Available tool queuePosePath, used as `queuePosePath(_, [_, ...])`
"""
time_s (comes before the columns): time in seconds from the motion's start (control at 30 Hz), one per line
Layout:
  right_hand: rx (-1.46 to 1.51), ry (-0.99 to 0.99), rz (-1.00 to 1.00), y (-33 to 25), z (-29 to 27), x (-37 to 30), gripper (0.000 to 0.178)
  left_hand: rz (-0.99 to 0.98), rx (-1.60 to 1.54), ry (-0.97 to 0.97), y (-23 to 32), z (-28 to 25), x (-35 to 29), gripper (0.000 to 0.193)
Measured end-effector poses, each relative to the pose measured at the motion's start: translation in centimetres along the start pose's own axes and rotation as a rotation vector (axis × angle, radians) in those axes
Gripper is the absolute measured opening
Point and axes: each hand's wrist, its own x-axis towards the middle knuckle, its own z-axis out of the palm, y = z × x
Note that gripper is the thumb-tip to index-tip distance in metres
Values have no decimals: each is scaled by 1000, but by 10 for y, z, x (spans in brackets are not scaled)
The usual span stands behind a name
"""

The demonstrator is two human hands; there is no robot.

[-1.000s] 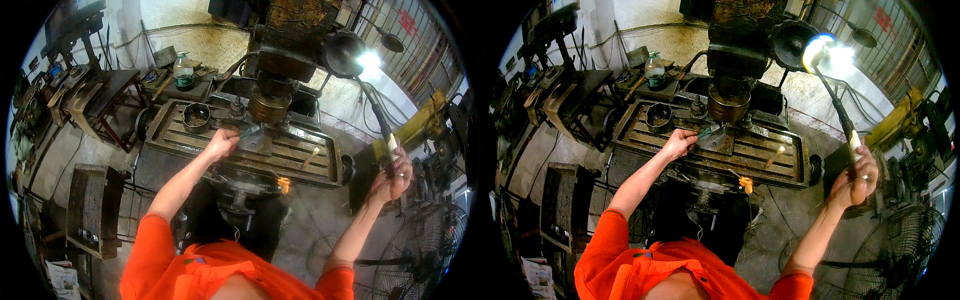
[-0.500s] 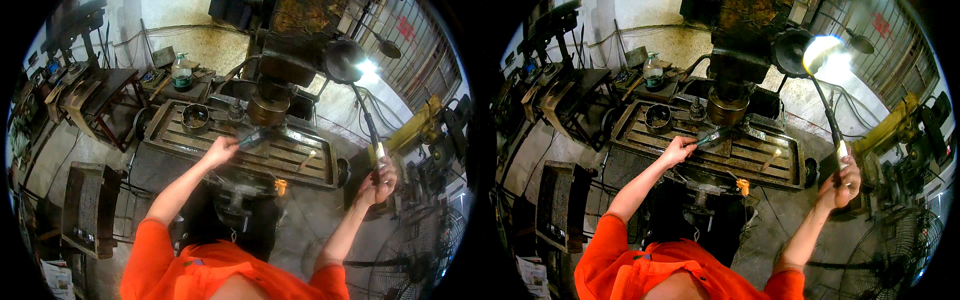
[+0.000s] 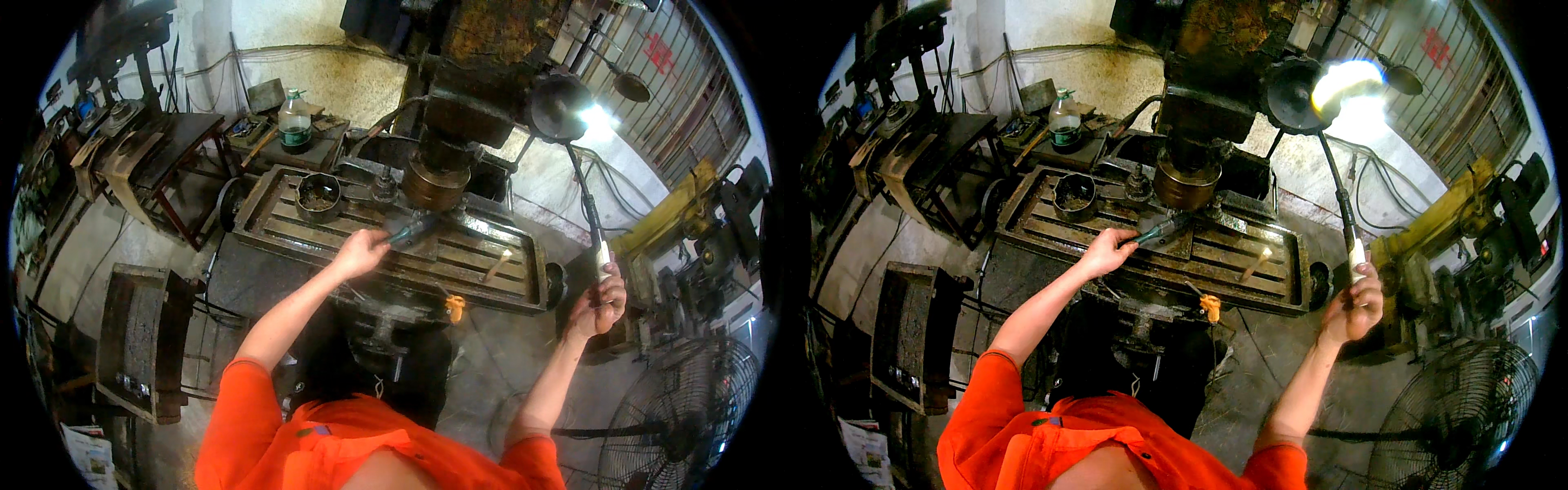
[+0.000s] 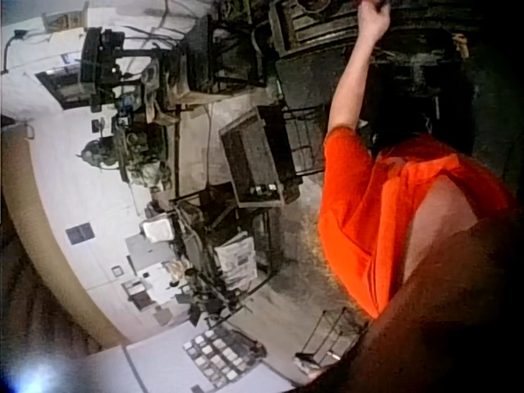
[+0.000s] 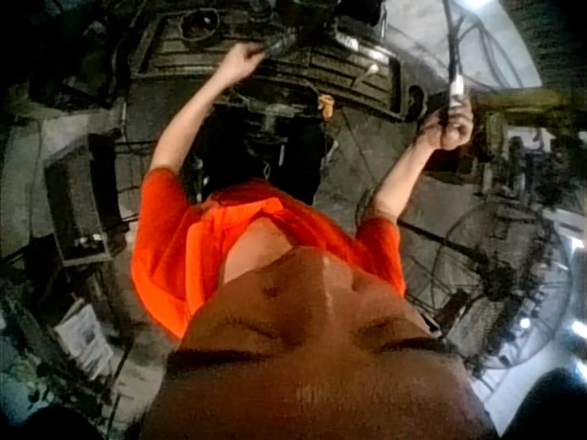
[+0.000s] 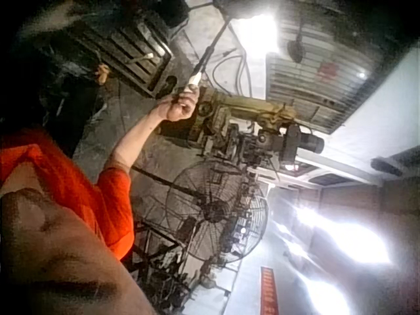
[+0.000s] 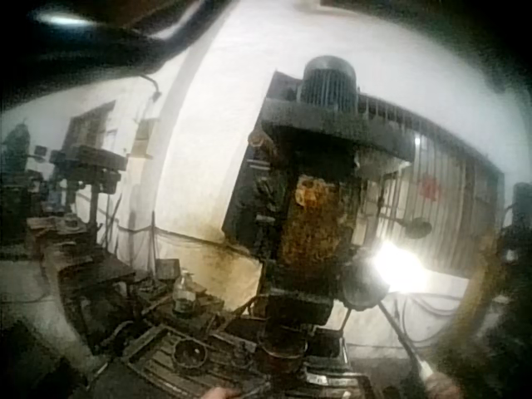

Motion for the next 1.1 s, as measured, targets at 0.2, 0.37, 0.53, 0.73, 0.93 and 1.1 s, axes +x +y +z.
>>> queuePosePath(0.2, [-20, -22, -35, -8, 6, 10, 28, -13, 119, 10, 9, -4, -6, 30])
queuePosePath(0.37, [-102, 9, -22, -19, 9, 22, 42, 67, 236, 31, 3, -2, 0, 33])
queuePosePath(0.53, [-118, 12, 13, -23, 9, 30, 44, 43, 326, -3, 16, -2, -3, 34])
queuePosePath(0.73, [-131, 27, -12, -28, 12, 43, 42, 122, 389, 25, 13, -1, -4, 35])
queuePosePath(0.93, [-137, 34, -15, -29, 11, 52, 47, 159, 393, 36, 10, -4, -4, 34])
queuePosePath(1.1, [-153, -22, -24, -35, 13, 63, 42, 112, 414, 43, 14, -4, -5, 34])
